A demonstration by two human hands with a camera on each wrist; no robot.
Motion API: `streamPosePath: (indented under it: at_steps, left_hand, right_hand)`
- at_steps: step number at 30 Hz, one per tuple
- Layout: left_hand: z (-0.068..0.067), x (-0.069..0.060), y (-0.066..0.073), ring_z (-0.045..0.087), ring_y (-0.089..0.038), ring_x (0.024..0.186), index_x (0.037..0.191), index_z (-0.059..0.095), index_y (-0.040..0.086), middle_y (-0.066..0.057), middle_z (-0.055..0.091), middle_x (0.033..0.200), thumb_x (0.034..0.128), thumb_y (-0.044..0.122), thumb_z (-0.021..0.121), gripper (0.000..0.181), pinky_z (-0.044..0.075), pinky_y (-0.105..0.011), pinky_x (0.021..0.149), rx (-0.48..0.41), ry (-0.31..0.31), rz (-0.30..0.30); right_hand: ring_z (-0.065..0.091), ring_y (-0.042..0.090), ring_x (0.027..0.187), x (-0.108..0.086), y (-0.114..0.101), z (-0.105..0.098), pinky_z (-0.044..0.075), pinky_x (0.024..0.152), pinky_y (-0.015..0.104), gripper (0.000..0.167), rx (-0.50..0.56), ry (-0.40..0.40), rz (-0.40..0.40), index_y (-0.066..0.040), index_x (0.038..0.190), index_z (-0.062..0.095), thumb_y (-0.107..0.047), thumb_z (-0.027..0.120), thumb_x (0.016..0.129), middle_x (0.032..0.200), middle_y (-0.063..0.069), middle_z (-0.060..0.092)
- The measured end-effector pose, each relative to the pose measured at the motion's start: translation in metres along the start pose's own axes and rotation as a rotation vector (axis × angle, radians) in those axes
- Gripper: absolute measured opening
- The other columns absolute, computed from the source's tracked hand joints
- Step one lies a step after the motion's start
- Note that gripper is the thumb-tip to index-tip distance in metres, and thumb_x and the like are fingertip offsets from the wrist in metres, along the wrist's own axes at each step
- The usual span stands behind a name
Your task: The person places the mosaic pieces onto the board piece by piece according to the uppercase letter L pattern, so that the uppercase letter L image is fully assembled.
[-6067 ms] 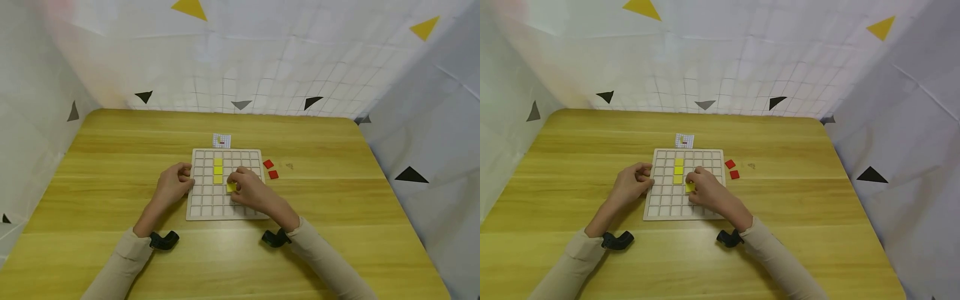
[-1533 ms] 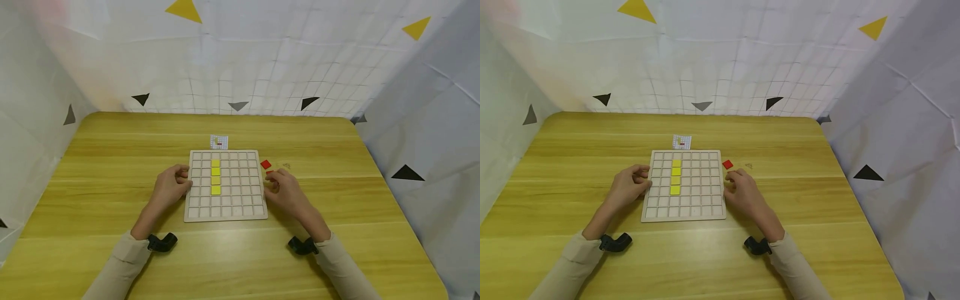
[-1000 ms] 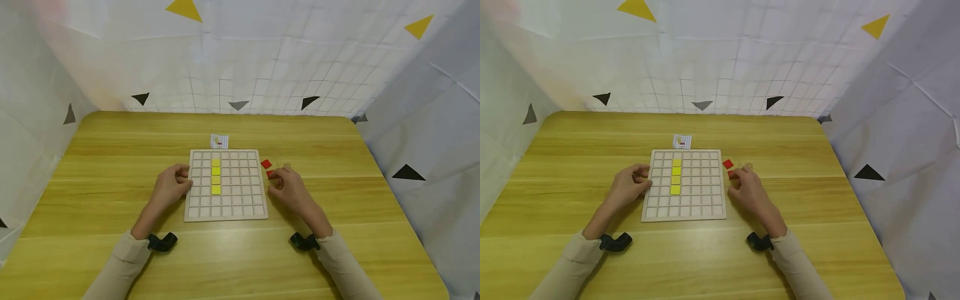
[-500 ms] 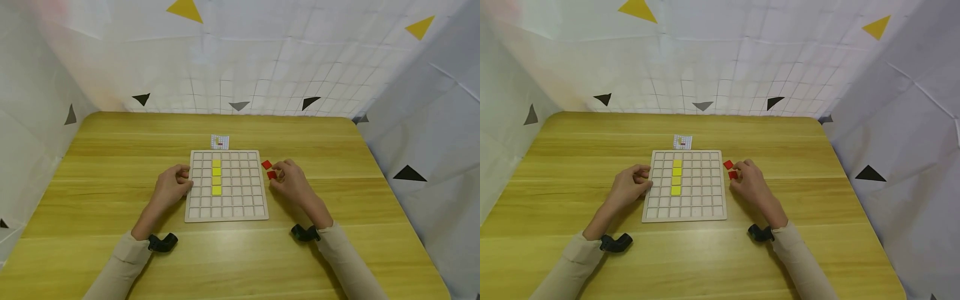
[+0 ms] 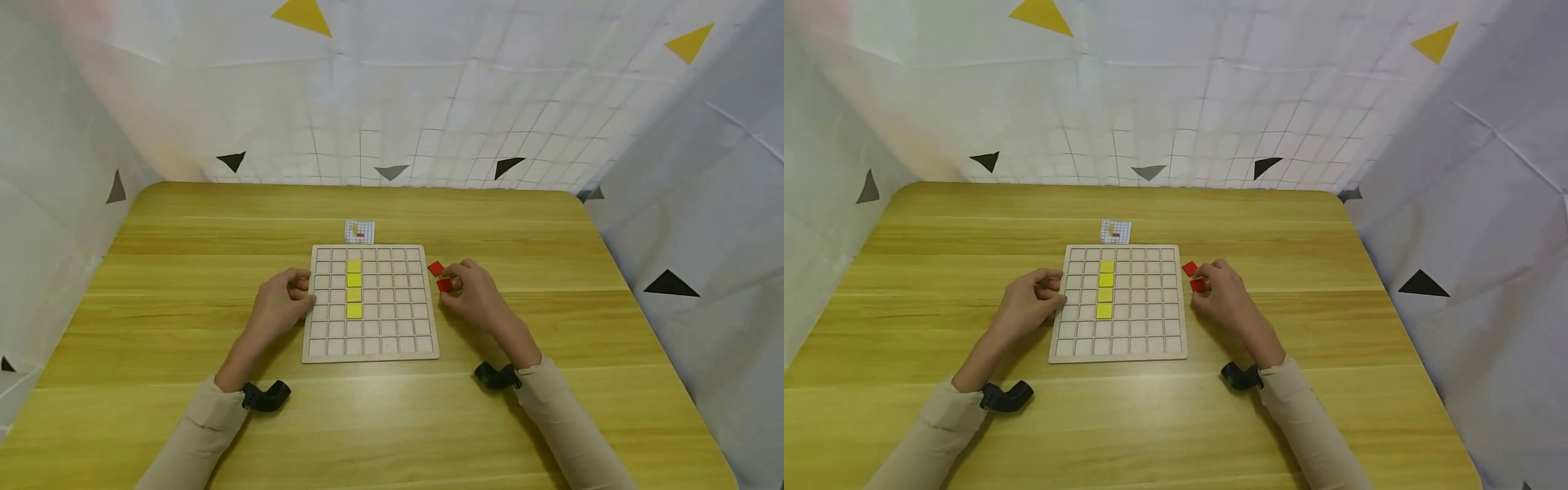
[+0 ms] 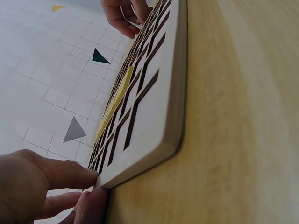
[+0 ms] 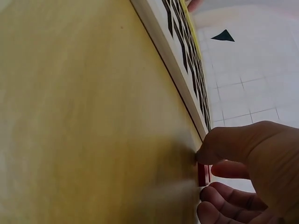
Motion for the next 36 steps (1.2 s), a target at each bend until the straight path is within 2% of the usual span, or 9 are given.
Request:
streamPosePath:
  at_steps: [6, 12, 17, 26, 36]
  left_hand:
    - [-0.0007, -0.0002, 0.001, 0.066, -0.025, 0.096, 0.135, 0.058, 0.003, -0.014, 0.062, 0.112, 0.0892, 0.007, 0.071, 0.047, 0.056, -0.031, 0.065, 0.001, -0.004, 0.002]
    - [-0.0004, -0.0003, 0.0007, 0.066, -0.024, 0.096, 0.133, 0.059, 0.003, -0.013, 0.063, 0.111, 0.0885, 0.009, 0.071, 0.047, 0.055, -0.033, 0.071, 0.016, 0.002, 0.003]
    - [0.0004, 0.0005, 0.0003, 0.066, -0.025, 0.096, 0.134, 0.059, 0.003, -0.013, 0.063, 0.112, 0.0887, 0.008, 0.071, 0.047, 0.055, -0.033, 0.07, 0.009, 0.001, 0.002]
    - [0.0002, 0.0005, 0.0003, 0.066, -0.025, 0.096, 0.134, 0.059, 0.003, -0.013, 0.063, 0.112, 0.0887, 0.009, 0.071, 0.047, 0.055, -0.033, 0.07, 0.01, -0.001, 0.007]
    - [-0.001, -0.0012, 0.002, 0.066, -0.024, 0.095, 0.133, 0.059, 0.002, -0.013, 0.063, 0.111, 0.089, 0.009, 0.071, 0.046, 0.055, -0.034, 0.073, 0.012, 0.003, 0.015]
  right_hand:
    - [0.053, 0.021, 0.079, -0.0005, 0.0004, 0.0025, 0.047, 0.07, 0.036, 0.028, -0.004, 0.006, -0.002, -0.002, 0.105, 0.074, -0.004, 0.075, 0.078, 0.091, 0.01, 0.057]
    - [0.052, 0.021, 0.078, -0.0021, 0.0003, 0.0036, 0.047, 0.068, 0.036, 0.027, -0.013, 0.021, -0.037, -0.003, 0.104, 0.075, -0.003, 0.073, 0.077, 0.093, 0.01, 0.059]
    - [0.052, 0.021, 0.076, -0.0028, 0.0012, 0.0046, 0.047, 0.066, 0.035, 0.025, -0.01, 0.019, -0.059, -0.003, 0.103, 0.075, -0.002, 0.074, 0.078, 0.092, 0.009, 0.059]
    - [0.051, 0.02, 0.072, -0.003, 0.0017, 0.0047, 0.045, 0.063, 0.033, 0.023, -0.021, 0.017, -0.03, -0.003, 0.1, 0.073, -0.005, 0.075, 0.077, 0.085, 0.007, 0.057]
    - [0.051, 0.019, 0.072, -0.0037, 0.0015, 0.0043, 0.045, 0.063, 0.034, 0.021, -0.012, 0.025, -0.034, -0.002, 0.096, 0.071, -0.004, 0.075, 0.075, 0.083, 0.005, 0.055]
Point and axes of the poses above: each hand's wrist, its own x-axis towards the middle knuckle, its own z-axis out of the palm, y = z × x, the point moved 2 cm from there along x, towards the middle knuckle
